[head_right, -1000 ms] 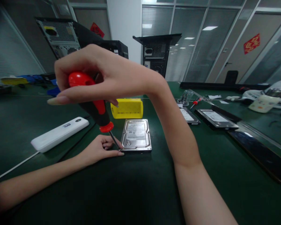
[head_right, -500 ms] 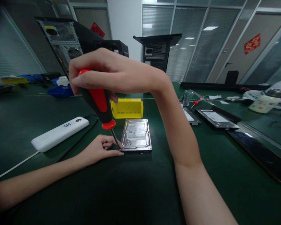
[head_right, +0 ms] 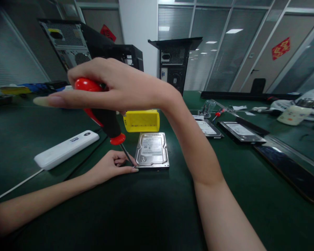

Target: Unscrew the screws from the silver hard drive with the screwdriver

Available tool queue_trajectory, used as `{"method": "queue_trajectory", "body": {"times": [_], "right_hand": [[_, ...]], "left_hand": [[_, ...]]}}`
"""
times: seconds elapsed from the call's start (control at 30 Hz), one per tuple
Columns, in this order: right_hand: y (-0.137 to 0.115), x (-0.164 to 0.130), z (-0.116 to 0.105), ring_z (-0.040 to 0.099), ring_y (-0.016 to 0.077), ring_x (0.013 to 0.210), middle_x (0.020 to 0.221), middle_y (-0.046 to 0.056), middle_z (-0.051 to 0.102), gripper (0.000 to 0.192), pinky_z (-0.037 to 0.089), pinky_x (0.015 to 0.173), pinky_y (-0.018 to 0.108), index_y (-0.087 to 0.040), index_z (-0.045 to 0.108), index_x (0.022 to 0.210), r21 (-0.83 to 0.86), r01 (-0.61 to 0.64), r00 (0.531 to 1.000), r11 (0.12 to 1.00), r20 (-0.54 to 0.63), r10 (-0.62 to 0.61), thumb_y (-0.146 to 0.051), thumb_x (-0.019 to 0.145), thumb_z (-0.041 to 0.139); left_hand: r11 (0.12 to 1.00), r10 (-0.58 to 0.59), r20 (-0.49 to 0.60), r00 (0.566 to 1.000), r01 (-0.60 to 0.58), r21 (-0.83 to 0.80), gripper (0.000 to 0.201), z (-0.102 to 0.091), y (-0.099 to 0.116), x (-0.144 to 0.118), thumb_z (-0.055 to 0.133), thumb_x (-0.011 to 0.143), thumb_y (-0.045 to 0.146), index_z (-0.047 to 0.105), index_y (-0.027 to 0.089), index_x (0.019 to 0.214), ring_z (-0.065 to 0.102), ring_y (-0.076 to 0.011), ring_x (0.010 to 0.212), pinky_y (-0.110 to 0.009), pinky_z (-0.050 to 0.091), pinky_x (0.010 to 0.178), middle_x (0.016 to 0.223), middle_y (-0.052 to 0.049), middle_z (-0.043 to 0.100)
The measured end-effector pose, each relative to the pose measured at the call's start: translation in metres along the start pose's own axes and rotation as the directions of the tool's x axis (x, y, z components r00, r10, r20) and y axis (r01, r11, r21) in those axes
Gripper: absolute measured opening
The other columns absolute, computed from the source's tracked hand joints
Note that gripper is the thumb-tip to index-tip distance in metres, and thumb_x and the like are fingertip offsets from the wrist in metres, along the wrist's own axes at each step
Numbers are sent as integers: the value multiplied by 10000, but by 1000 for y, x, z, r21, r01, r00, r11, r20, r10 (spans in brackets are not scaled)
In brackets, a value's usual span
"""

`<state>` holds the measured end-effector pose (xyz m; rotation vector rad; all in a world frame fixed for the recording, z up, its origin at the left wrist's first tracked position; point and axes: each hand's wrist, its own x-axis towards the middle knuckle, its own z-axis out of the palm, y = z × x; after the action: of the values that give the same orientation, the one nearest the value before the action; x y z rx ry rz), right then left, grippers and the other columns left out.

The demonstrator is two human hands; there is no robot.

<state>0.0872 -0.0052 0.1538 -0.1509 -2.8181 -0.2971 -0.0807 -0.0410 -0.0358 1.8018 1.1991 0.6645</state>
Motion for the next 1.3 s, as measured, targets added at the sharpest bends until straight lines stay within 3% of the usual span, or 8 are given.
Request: {"method": "queue_trajectory", "body": {"times": [0.13,0.27,0.43,0.6,0.87,1.03,1.13,1.3], "right_hand": [[6,-5,-2,588,82,961,1036,-50,593,514,523,821,190,-168,547,1027,189,-21,1000,982,4,20,-522,973,179],[11,-7,-7,572,121,1072,1162,-39,583,499,539,877,210,-190,565,1089,271,2,1000,963,21,-8,-547,960,242],[10,-5,-5,559,134,1111,1182,-23,586,406,520,949,221,-214,551,1097,191,-33,999,981,-7,36,-526,960,330],[10,-3,0,532,164,1169,1170,-14,600,528,506,961,252,-198,549,1076,93,-57,998,994,7,57,-552,979,170],[15,-7,-4,583,116,991,1105,-21,612,548,518,817,201,-183,550,1107,118,-59,998,991,30,55,-535,940,165],[12,-5,-3,579,103,863,999,-27,614,441,523,789,214,-210,562,977,108,-86,996,990,-1,87,-564,952,299],[10,-5,-2,582,90,795,895,-27,609,479,524,744,215,-203,556,894,80,-95,995,992,34,92,-560,976,248],[11,-5,-3,607,101,889,953,-17,623,530,535,783,223,-180,549,952,52,-61,995,997,87,57,-521,997,146]], "left_hand": [[1000,-3,7,1000,3,-6,312,0,1,-1,768,711,384,750,122,879,286,-95,545,-230,235,519,623,39,483],[1000,-13,1,1000,13,17,330,0,0,0,765,714,407,750,129,892,283,-95,541,-230,238,521,619,40,491],[1000,-11,9,1000,11,8,348,-1,-1,0,768,712,428,747,133,895,295,-95,547,-232,230,519,682,16,575],[1000,-10,9,1000,10,10,335,0,2,0,763,718,413,748,127,893,299,-97,546,-233,227,521,663,20,561],[999,-25,7,1000,25,29,346,-1,0,0,761,712,421,747,128,897,264,-96,532,-231,209,515,577,55,424],[999,-9,8,1000,9,31,358,-1,-3,0,757,721,447,748,137,899,280,-98,536,-231,221,514,596,47,449],[1000,-3,3,1000,2,23,347,0,-2,1,761,718,433,748,133,891,281,-100,537,-233,215,513,593,44,456],[999,-8,7,1000,8,37,369,-1,-2,1,758,718,454,749,134,902,291,-102,542,-231,227,515,603,40,475]]}}
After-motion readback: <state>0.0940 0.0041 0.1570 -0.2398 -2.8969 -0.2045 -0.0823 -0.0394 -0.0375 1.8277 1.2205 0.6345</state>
